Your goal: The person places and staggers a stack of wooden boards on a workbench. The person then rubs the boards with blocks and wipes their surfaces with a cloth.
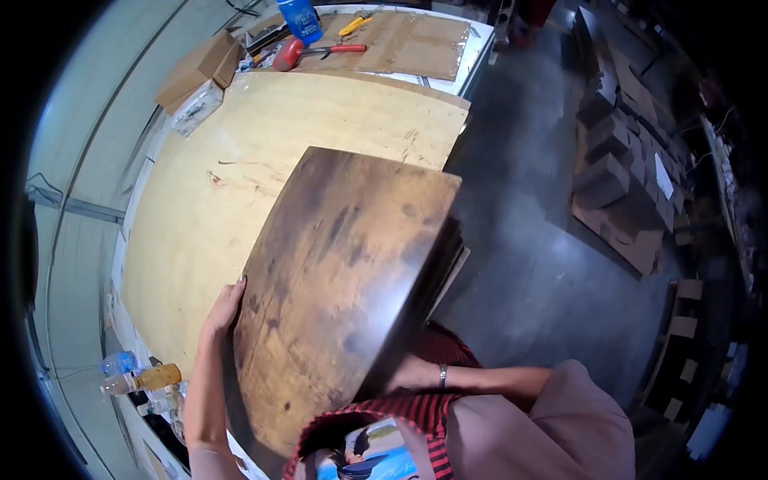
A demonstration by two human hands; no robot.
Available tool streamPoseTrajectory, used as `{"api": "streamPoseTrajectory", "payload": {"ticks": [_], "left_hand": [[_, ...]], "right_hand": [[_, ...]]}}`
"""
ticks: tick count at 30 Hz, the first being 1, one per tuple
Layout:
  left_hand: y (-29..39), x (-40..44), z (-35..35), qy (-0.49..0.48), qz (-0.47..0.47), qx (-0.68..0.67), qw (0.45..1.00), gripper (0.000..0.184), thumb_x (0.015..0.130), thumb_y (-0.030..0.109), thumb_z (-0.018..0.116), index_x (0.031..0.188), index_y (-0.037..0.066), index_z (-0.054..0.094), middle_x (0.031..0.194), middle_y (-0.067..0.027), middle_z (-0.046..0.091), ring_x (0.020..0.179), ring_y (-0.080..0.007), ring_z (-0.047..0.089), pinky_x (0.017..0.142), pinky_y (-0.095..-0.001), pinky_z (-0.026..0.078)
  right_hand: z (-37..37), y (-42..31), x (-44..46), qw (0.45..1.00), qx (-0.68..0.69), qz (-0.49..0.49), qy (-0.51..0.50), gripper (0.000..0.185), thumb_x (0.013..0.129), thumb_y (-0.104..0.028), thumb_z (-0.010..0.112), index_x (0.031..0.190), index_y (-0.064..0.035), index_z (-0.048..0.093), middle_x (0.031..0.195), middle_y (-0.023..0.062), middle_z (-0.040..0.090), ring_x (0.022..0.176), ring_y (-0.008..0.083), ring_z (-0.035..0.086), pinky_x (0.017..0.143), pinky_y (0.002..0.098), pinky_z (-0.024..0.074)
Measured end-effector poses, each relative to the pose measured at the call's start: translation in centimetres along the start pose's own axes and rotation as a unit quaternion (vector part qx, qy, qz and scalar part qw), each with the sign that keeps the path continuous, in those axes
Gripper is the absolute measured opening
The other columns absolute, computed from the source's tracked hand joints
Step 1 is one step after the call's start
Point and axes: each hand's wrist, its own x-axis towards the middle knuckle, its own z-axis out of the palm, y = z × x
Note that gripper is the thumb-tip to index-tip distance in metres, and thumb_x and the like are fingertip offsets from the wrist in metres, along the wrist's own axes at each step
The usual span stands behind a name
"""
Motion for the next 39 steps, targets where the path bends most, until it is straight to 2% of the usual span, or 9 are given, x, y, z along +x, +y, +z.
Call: {"api": "streamPoseTrajectory", "payload": {"ticks": [5, 14, 20, 25, 28, 31, 33, 36, 39], "left_hand": [[3.5, 0.5, -0.8, -0.066, -0.060, -0.036, 0.995, 0.077, 0.102, 0.060, 0.039, 0.108, -0.011, 0.068, 0.095, -0.0153, 0.071, 0.087, -0.0179, 0.065, 0.084, -0.0354, 0.052], [0.0, 5.2, -0.4, -0.093, -0.031, 0.000, 0.995, 0.087, 0.101, 0.066, 0.031, 0.117, -0.013, 0.063, 0.102, -0.0238, 0.070, 0.096, -0.0267, 0.066, 0.091, -0.0383, 0.049], [-1.1, 7.2, -1.1, -0.033, -0.033, 0.106, 0.993, 0.084, 0.102, 0.060, 0.032, 0.103, -0.017, 0.065, 0.100, -0.0331, 0.068, 0.099, -0.0377, 0.067, 0.095, -0.0422, 0.048], [4.0, 6.8, -3.4, -0.107, -0.057, 0.185, 0.975, 0.073, 0.103, 0.048, 0.038, 0.081, -0.015, 0.067, 0.077, -0.0345, 0.066, 0.087, -0.0443, 0.069, 0.088, -0.0458, 0.052], [1.6, 9.3, -3.7, -0.065, 0.045, 0.341, 0.937, 0.055, 0.102, 0.035, 0.039, 0.084, -0.008, 0.069, 0.086, -0.0341, 0.065, 0.089, -0.0448, 0.067, 0.084, -0.0465, 0.054], [-3.4, 11.9, -4.7, -0.106, 0.176, 0.115, 0.972, 0.032, 0.089, 0.026, 0.056, 0.093, -0.003, 0.070, 0.092, -0.0307, 0.067, 0.091, -0.0460, 0.066, 0.085, -0.0484, 0.054], [-2.7, 11.1, -6.2, -0.143, 0.186, 0.149, 0.960, 0.031, 0.085, 0.025, 0.062, 0.097, -0.003, 0.070, 0.094, -0.0299, 0.068, 0.091, -0.0437, 0.067, 0.084, -0.0458, 0.054], [3.7, 6.4, -9.4, -0.197, 0.162, 0.237, 0.937, 0.035, 0.084, 0.026, 0.068, 0.104, -0.003, 0.071, 0.096, -0.0272, 0.071, 0.090, -0.0379, 0.070, 0.085, -0.0412, 0.054], [10.7, -0.6, -13.3, -0.204, 0.003, 0.163, 0.965, 0.035, 0.092, 0.025, 0.063, 0.112, -0.002, 0.071, 0.097, -0.0183, 0.074, 0.089, -0.0255, 0.069, 0.086, -0.0372, 0.053]], "right_hand": [[1.4, -9.1, -0.7, 0.990, 0.131, 0.040, 0.019, 0.020, 0.077, -0.002, 0.081, 0.092, 0.0050, 0.070, 0.086, 0.0074, 0.072, 0.076, 0.0113, 0.067, 0.067, 0.0265, 0.0534], [2.9, -14.5, 1.8, 0.985, 0.150, 0.041, 0.068, 0.039, 0.092, -0.026, 0.075, 0.086, 0.0123, 0.068, 0.075, 0.0105, 0.071, 0.072, 0.0155, 0.073, 0.056, 0.0227, 0.0573], [3.0, -11.6, 5.8, 0.994, -0.014, -0.085, 0.070, 0.059, 0.090, -0.045, 0.074, 0.069, 0.0061, 0.052, 0.054, 0.0052, 0.039, 0.052, 0.0106, 0.035, 0.046, 0.0329, 0.0350], [3.1, -15.1, 8.4, 0.998, 0.037, -0.042, 0.013, 0.052, 0.093, -0.042, 0.070, 0.079, 0.0068, 0.061, 0.062, 0.0101, 0.058, 0.057, 0.0129, 0.051, 0.054, 0.0332, 0.0457], [2.9, -19.3, 9.9, 0.996, 0.049, -0.057, -0.037, 0.041, 0.099, -0.033, 0.064, 0.117, 0.0034, 0.064, 0.098, 0.0152, 0.071, 0.087, 0.0193, 0.063, 0.084, 0.0364, 0.0508], [2.7, -19.8, 11.1, 0.996, 0.064, -0.005, -0.063, 0.044, 0.100, -0.033, 0.062, 0.114, 0.0087, 0.062, 0.092, 0.0141, 0.072, 0.073, 0.0159, 0.064, 0.071, 0.0316, 0.0533], [2.5, -20.2, 12.0, 0.989, 0.090, 0.070, -0.091, 0.047, 0.101, -0.034, 0.061, 0.116, 0.0107, 0.060, 0.091, 0.0160, 0.073, 0.068, 0.0147, 0.066, 0.065, 0.0287, 0.0546], [2.3, -24.1, 12.7, 0.959, 0.212, 0.159, -0.104, 0.052, 0.101, -0.036, 0.060, 0.119, 0.0132, 0.057, 0.089, 0.0201, 0.073, 0.063, 0.0143, 0.068, 0.058, 0.0251, 0.0564], [1.9, -24.7, 13.9, 0.960, 0.190, 0.169, -0.118, 0.051, 0.101, -0.036, 0.060, 0.114, 0.0129, 0.057, 0.084, 0.0228, 0.072, 0.068, 0.0220, 0.073, 0.061, 0.0302, 0.0612]]}}
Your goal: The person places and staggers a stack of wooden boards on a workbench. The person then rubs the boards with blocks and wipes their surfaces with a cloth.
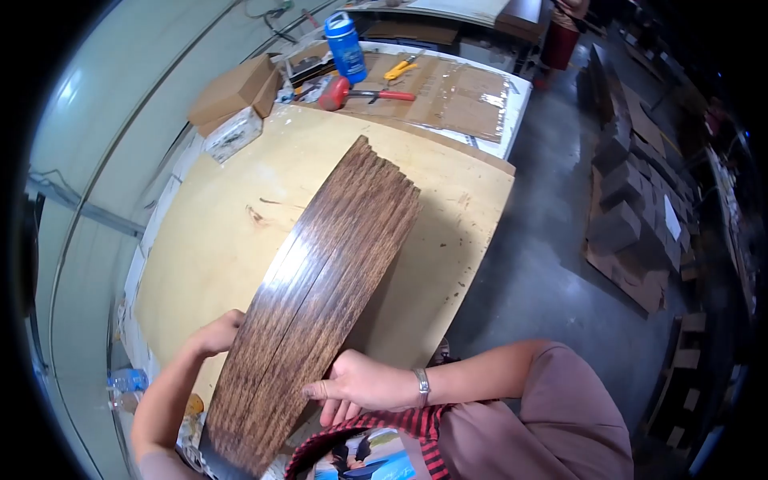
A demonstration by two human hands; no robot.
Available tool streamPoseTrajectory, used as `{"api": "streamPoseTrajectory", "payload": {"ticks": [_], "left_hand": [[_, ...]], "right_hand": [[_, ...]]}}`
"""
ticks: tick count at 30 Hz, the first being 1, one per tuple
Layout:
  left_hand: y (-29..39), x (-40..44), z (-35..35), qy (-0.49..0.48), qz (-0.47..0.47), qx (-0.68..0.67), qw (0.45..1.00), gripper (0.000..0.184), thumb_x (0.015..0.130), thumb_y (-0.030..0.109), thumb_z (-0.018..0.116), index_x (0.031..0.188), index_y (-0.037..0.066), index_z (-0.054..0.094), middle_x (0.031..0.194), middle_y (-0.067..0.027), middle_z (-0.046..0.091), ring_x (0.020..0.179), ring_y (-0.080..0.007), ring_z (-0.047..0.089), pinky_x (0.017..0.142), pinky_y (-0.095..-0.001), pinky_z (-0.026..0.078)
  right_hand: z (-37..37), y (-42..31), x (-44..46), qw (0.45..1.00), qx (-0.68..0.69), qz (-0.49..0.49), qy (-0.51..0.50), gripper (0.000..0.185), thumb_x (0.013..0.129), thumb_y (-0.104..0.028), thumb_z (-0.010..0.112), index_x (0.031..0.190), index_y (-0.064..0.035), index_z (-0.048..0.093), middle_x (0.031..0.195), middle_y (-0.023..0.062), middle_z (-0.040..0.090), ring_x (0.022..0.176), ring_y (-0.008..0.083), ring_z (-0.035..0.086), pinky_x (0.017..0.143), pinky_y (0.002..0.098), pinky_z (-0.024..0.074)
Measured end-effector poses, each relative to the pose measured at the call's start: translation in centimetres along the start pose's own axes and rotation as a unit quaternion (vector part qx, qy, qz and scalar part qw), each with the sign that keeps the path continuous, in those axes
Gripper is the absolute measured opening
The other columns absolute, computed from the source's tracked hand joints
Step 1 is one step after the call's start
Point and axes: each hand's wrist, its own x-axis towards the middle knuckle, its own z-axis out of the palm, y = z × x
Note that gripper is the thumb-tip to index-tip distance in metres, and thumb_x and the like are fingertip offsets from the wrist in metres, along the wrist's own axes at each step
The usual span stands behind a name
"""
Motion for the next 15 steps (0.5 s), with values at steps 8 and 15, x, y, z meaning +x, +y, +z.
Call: {"api": "streamPoseTrajectory", "payload": {"ticks": [8, 15], "left_hand": [[2.8, -16.5, 6.3, 0.332, 0.024, 0.063, 0.941, 0.066, 0.085, 0.029, 0.067, 0.139, -0.005, 0.049, 0.124, -0.0251, 0.062, 0.116, -0.0379, 0.060, 0.103, -0.0419, 0.046], [1.1, -14.6, 11.5, 0.478, -0.078, 0.220, 0.847, 0.083, 0.082, 0.024, 0.064, 0.154, 0.002, 0.029, 0.153, -0.0243, 0.035, 0.139, -0.0429, 0.033, 0.119, -0.0508, 0.021]], "right_hand": [[-0.1, -1.6, 2.5, 1.000, -0.014, -0.027, -0.004, 0.056, 0.100, -0.039, 0.061, 0.102, 0.0170, 0.056, 0.083, 0.0256, 0.070, 0.066, 0.0275, 0.072, 0.056, 0.0341, 0.0603], [-0.2, -5.2, 1.7, 0.981, -0.148, -0.100, -0.073, 0.030, 0.102, -0.022, 0.055, 0.098, 0.0067, 0.063, 0.074, 0.0130, 0.069, 0.058, 0.0175, 0.068, 0.051, 0.0253, 0.0550]]}}
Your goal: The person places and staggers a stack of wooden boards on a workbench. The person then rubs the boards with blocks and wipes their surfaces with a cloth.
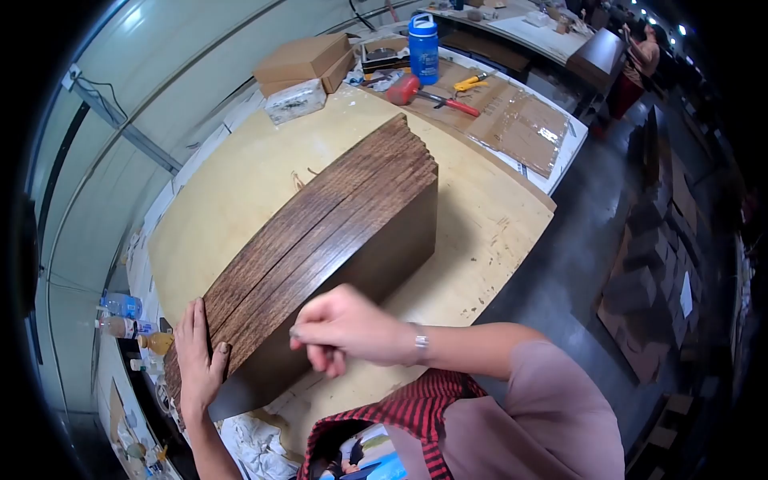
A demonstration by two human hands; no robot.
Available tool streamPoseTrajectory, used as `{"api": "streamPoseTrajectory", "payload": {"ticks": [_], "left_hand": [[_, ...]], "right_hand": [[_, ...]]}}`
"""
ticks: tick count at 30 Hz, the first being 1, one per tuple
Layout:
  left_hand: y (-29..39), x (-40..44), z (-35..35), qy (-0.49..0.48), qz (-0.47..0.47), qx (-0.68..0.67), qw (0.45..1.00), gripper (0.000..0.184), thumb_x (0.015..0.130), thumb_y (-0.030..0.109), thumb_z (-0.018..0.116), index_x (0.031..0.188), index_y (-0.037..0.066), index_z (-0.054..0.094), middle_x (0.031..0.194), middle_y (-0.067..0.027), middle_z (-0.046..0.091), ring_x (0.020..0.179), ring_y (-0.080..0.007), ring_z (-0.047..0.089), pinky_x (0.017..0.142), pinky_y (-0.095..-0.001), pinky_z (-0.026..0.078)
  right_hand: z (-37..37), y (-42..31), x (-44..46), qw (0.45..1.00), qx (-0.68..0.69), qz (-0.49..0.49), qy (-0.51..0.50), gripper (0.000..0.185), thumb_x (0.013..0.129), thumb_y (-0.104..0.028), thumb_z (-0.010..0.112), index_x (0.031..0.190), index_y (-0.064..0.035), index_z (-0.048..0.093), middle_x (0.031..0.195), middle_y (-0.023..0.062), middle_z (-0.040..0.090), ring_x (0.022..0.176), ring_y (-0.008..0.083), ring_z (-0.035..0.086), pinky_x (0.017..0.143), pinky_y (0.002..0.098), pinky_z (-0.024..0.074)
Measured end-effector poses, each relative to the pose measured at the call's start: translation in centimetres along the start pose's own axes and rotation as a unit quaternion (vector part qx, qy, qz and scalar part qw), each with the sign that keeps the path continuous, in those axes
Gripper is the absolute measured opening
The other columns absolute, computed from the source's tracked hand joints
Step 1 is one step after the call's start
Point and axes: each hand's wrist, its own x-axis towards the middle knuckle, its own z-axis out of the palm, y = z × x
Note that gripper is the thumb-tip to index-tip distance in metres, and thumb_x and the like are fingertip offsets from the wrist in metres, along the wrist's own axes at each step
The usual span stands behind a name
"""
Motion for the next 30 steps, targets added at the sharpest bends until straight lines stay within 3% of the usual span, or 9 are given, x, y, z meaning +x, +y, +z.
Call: {"api": "streamPoseTrajectory", "payload": {"ticks": [2, 4, 6, 8, 10, 16, 20, 22, 30], "left_hand": [[0.4, 0.2, 0.1, 0.003, -0.005, -0.003, 1.000, 0.082, 0.083, 0.024, 0.064, 0.154, 0.002, 0.030, 0.152, -0.0240, 0.036, 0.139, -0.0423, 0.033, 0.119, -0.0504, 0.021], [0.9, -0.2, -0.4, 0.000, -0.006, -0.009, 1.000, 0.082, 0.083, 0.025, 0.064, 0.154, 0.002, 0.030, 0.152, -0.0237, 0.036, 0.139, -0.0416, 0.034, 0.119, -0.0501, 0.022], [1.0, -0.4, -0.4, 0.003, -0.008, -0.010, 1.000, 0.083, 0.083, 0.027, 0.065, 0.154, 0.002, 0.030, 0.152, -0.0231, 0.036, 0.139, -0.0411, 0.035, 0.119, -0.0513, 0.022], [0.9, -0.5, -0.3, 0.012, -0.007, -0.007, 1.000, 0.083, 0.083, 0.028, 0.065, 0.154, 0.002, 0.030, 0.152, -0.0229, 0.037, 0.138, -0.0408, 0.035, 0.119, -0.0519, 0.022], [1.0, -0.1, -0.3, 0.021, -0.003, -0.017, 1.000, 0.081, 0.084, 0.031, 0.066, 0.152, 0.002, 0.033, 0.151, -0.0226, 0.038, 0.138, -0.0398, 0.036, 0.119, -0.0529, 0.021], [-2.6, -2.6, -1.6, 0.090, -0.032, -0.122, 0.988, 0.076, 0.092, 0.043, 0.061, 0.152, 0.003, 0.036, 0.154, -0.0183, 0.039, 0.145, -0.0337, 0.033, 0.118, -0.0523, 0.024], [-11.3, -11.8, 0.3, 0.346, -0.210, -0.424, 0.810, 0.086, 0.099, 0.067, 0.037, 0.155, 0.002, 0.032, 0.160, -0.0118, 0.033, 0.150, -0.0258, 0.026, 0.121, -0.0481, 0.016], [-12.7, -14.1, 3.7, 0.336, -0.242, -0.584, 0.698, 0.102, 0.093, 0.081, 0.020, 0.156, 0.001, 0.028, 0.163, -0.0144, 0.028, 0.153, -0.0263, 0.019, 0.123, -0.0368, 0.010], [-10.4, -12.0, 6.1, 0.272, -0.113, -0.721, 0.627, 0.121, 0.083, 0.089, 0.032, 0.157, -0.005, 0.017, 0.163, -0.0156, 0.024, 0.150, -0.0263, 0.025, 0.122, -0.0383, 0.018]], "right_hand": [[-2.0, -1.2, -2.2, 0.922, -0.102, -0.307, 0.210, 0.019, 0.099, -0.014, 0.056, 0.104, 0.0021, 0.065, 0.078, 0.0093, 0.068, 0.055, 0.0149, 0.064, 0.048, 0.0256, 0.0525], [-8.6, -2.7, -2.1, 0.752, -0.136, -0.532, 0.365, 0.022, 0.100, -0.015, 0.051, 0.114, 0.0004, 0.060, 0.101, 0.0128, 0.066, 0.087, 0.0164, 0.066, 0.073, 0.0288, 0.0531], [-14.1, -5.0, -1.2, 0.735, -0.130, -0.478, 0.463, 0.045, 0.102, -0.030, 0.052, 0.137, -0.0025, 0.052, 0.135, 0.0097, 0.059, 0.131, 0.0207, 0.050, 0.111, 0.0367, 0.0345], [-18.5, -4.7, 0.5, 0.795, -0.177, -0.376, 0.442, 0.072, 0.104, -0.054, 0.037, 0.155, -0.0045, 0.033, 0.161, 0.0119, 0.032, 0.149, 0.0240, 0.028, 0.121, 0.0381, 0.0200], [-19.5, -5.3, 1.2, 0.891, -0.082, -0.331, 0.299, 0.084, 0.100, -0.065, 0.034, 0.157, -0.0029, 0.027, 0.162, 0.0115, 0.028, 0.150, 0.0225, 0.026, 0.122, 0.0353, 0.0186], [-23.6, -5.4, 2.1, 0.912, -0.118, -0.341, 0.196, 0.085, 0.100, -0.065, 0.033, 0.158, -0.0026, 0.023, 0.162, 0.0113, 0.027, 0.150, 0.0229, 0.025, 0.123, 0.0372, 0.0171], [-22.3, -5.4, 2.0, 0.918, -0.074, -0.325, 0.217, 0.082, 0.101, -0.062, 0.036, 0.157, -0.0027, 0.025, 0.158, 0.0098, 0.034, 0.144, 0.0224, 0.035, 0.120, 0.0350, 0.0240], [-23.0, -5.4, 1.7, 0.924, -0.069, -0.315, 0.205, 0.081, 0.102, -0.061, 0.037, 0.157, -0.0026, 0.025, 0.158, 0.0099, 0.035, 0.144, 0.0225, 0.035, 0.120, 0.0352, 0.0239], [-23.2, -5.4, 1.0, 0.938, 0.014, -0.291, 0.187, 0.083, 0.100, -0.064, 0.040, 0.157, -0.0059, 0.027, 0.155, 0.0137, 0.041, 0.139, 0.0266, 0.043, 0.116, 0.0389, 0.0319]]}}
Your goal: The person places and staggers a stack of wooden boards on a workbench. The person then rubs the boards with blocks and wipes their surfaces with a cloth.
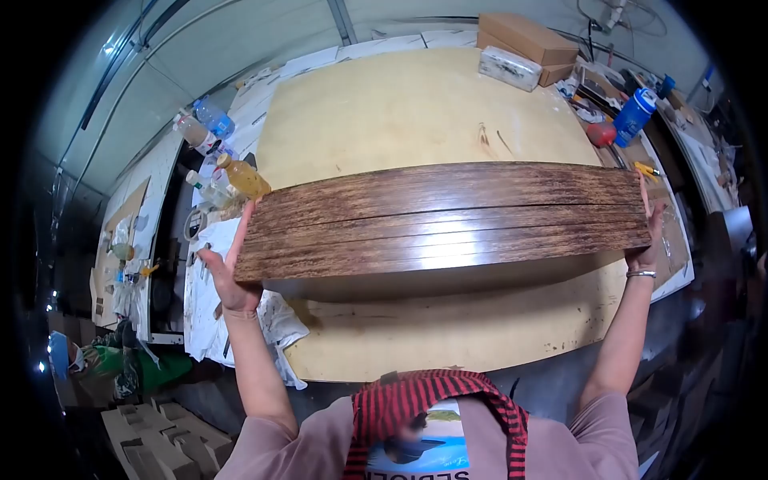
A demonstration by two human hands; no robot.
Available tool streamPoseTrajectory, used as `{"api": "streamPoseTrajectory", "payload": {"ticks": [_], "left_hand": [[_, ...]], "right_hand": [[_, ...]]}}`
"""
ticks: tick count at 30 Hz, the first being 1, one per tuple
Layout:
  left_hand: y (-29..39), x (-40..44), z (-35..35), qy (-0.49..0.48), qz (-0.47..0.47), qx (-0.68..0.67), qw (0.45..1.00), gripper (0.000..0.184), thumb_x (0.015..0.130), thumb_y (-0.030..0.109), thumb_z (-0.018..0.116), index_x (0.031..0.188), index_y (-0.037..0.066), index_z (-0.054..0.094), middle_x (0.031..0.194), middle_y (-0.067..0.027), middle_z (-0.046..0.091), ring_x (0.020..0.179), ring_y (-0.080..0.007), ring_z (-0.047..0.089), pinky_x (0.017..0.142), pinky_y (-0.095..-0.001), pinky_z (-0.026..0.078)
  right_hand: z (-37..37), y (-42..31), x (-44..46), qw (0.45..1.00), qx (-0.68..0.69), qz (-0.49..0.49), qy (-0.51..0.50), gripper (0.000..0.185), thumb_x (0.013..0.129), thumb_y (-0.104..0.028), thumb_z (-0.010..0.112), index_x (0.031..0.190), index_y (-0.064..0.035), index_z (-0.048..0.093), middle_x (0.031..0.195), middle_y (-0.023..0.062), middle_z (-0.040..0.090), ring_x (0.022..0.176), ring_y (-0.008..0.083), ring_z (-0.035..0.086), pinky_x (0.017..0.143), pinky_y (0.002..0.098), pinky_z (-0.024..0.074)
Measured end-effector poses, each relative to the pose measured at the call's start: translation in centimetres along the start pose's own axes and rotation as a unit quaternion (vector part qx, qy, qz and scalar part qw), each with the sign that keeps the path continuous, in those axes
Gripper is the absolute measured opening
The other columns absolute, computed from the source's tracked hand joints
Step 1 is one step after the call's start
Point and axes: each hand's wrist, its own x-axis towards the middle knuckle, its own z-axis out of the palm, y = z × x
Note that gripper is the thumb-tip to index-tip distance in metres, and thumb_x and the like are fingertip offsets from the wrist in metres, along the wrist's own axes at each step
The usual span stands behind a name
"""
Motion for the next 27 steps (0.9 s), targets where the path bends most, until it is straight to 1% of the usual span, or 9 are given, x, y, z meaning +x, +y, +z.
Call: {"api": "streamPoseTrajectory", "payload": {"ticks": [6, 11, 13, 16, 18, 20, 24, 26, 27], "left_hand": [[-0.5, -0.2, 1.4, 0.028, 0.005, -0.043, 0.999, 0.115, 0.085, 0.085, 0.037, 0.156, -0.004, 0.020, 0.161, -0.0160, 0.028, 0.147, -0.0269, 0.031, 0.120, -0.0394, 0.023], [-0.6, -0.2, 2.1, 0.052, 0.012, -0.037, 0.998, 0.108, 0.089, 0.083, 0.032, 0.157, 0.000, 0.023, 0.161, -0.0141, 0.030, 0.146, -0.0274, 0.032, 0.120, -0.0389, 0.023], [-0.7, -0.2, 2.0, 0.071, -0.004, -0.036, 0.997, 0.106, 0.088, 0.083, 0.033, 0.157, 0.003, 0.026, 0.161, -0.0137, 0.031, 0.145, -0.0273, 0.033, 0.119, -0.0385, 0.024], [-1.1, -0.5, -0.3, 0.121, -0.048, -0.054, 0.990, 0.101, 0.091, 0.080, 0.033, 0.155, 0.002, 0.032, 0.155, -0.0146, 0.040, 0.140, -0.0280, 0.041, 0.117, -0.0383, 0.029], [-1.4, -0.5, -1.8, 0.212, -0.087, -0.093, 0.969, 0.097, 0.093, 0.078, 0.033, 0.151, 0.001, 0.038, 0.150, -0.0152, 0.047, 0.135, -0.0291, 0.047, 0.114, -0.0405, 0.035], [-1.6, -0.1, -1.8, 0.214, -0.078, -0.068, 0.971, 0.095, 0.094, 0.077, 0.032, 0.148, 0.000, 0.041, 0.145, -0.0159, 0.051, 0.132, -0.0307, 0.050, 0.112, -0.0430, 0.038], [-1.9, 0.1, -1.9, 0.215, -0.086, -0.113, 0.966, 0.091, 0.097, 0.074, 0.031, 0.148, 0.000, 0.041, 0.147, -0.0160, 0.049, 0.135, -0.0311, 0.047, 0.114, -0.0427, 0.035], [-2.7, 0.5, -0.7, 0.283, -0.090, -0.101, 0.949, 0.086, 0.098, 0.071, 0.031, 0.147, 0.001, 0.042, 0.147, -0.0161, 0.049, 0.135, -0.0317, 0.047, 0.115, -0.0435, 0.035], [-5.0, 0.2, -6.1, -0.114, -0.069, -0.226, 0.965, 0.078, 0.101, 0.066, 0.031, 0.149, 0.006, 0.041, 0.151, -0.0134, 0.045, 0.138, -0.0314, 0.043, 0.117, -0.0453, 0.031]], "right_hand": [[-6.1, -0.3, 1.0, 0.998, 0.012, 0.062, -0.014, 0.079, 0.098, -0.064, 0.044, 0.150, -0.0044, 0.040, 0.145, 0.0118, 0.053, 0.129, 0.0266, 0.053, 0.110, 0.0405, 0.0407], [-2.0, -0.2, 0.0, 0.998, -0.028, 0.051, 0.039, 0.086, 0.098, -0.068, 0.040, 0.151, -0.0014, 0.037, 0.147, 0.0122, 0.050, 0.133, 0.0234, 0.050, 0.113, 0.0378, 0.0364], [-5.2, -0.3, 0.5, 0.998, -0.011, 0.057, 0.008, 0.083, 0.095, -0.067, 0.048, 0.148, -0.0037, 0.041, 0.143, 0.0113, 0.053, 0.129, 0.0261, 0.053, 0.110, 0.0412, 0.0409], [-5.4, 0.1, 0.1, 0.996, -0.055, 0.051, 0.037, 0.086, 0.094, -0.070, 0.047, 0.148, -0.0040, 0.040, 0.143, 0.0118, 0.053, 0.129, 0.0283, 0.053, 0.110, 0.0428, 0.0417], [-4.7, 0.3, 0.4, 0.994, -0.031, 0.065, 0.082, 0.087, 0.093, -0.071, 0.045, 0.147, -0.0028, 0.041, 0.142, 0.0134, 0.055, 0.127, 0.0299, 0.055, 0.108, 0.0442, 0.0433], [-3.4, 0.0, 0.5, 0.996, -0.024, 0.072, 0.052, 0.087, 0.094, -0.071, 0.045, 0.145, -0.0014, 0.044, 0.140, 0.0148, 0.056, 0.125, 0.0302, 0.056, 0.106, 0.0446, 0.0456], [-1.9, 0.2, 0.8, 0.986, 0.017, 0.111, 0.126, 0.085, 0.095, -0.071, 0.042, 0.145, -0.0019, 0.045, 0.143, 0.0154, 0.053, 0.126, 0.0289, 0.055, 0.106, 0.0448, 0.0457], [-3.2, 1.7, 1.1, 0.974, 0.010, 0.140, 0.176, 0.081, 0.097, -0.069, 0.040, 0.145, -0.0032, 0.045, 0.145, 0.0142, 0.052, 0.128, 0.0277, 0.053, 0.108, 0.0450, 0.0449], [-5.9, 4.3, 0.5, 0.969, -0.010, 0.124, 0.212, 0.077, 0.099, -0.066, 0.038, 0.146, -0.0039, 0.044, 0.146, 0.0127, 0.051, 0.129, 0.0264, 0.052, 0.108, 0.0448, 0.0445]]}}
